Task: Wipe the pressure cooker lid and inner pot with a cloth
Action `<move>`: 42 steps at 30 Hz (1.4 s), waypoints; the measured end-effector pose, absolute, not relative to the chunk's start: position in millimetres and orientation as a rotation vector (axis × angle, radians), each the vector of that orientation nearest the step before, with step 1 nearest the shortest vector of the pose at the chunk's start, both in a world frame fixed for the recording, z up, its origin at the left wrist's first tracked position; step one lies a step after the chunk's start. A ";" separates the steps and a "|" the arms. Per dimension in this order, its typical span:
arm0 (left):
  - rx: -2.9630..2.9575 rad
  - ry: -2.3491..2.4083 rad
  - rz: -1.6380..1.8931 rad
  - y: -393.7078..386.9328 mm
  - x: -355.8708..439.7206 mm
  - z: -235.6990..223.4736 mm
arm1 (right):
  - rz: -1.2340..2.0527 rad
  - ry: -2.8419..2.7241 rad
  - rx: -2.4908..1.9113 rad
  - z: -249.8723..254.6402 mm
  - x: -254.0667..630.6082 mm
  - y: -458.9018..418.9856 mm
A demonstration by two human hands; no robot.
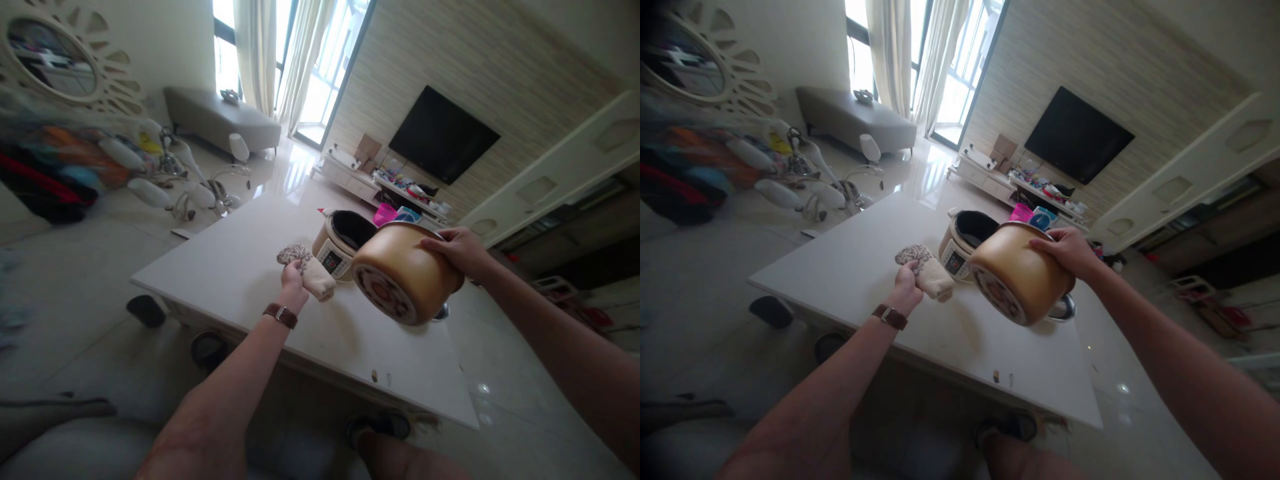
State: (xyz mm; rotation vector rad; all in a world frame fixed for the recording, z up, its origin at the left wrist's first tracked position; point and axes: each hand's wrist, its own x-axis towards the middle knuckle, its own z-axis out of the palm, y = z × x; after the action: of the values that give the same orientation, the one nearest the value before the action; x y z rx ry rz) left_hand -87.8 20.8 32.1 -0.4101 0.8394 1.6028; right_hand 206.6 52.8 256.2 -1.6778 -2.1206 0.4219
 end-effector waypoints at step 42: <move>0.809 1.051 1.771 -4.8 -50.6 40.9 | -0.418 -2.849 -0.360 -15.8 221.1 -84.3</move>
State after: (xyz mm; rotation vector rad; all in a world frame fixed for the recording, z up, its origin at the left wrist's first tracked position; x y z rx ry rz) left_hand -50.6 -4.8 40.9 0.8088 1.0514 1.7714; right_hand 221.1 -84.3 -15.8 -0.3603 -2.8494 -0.4176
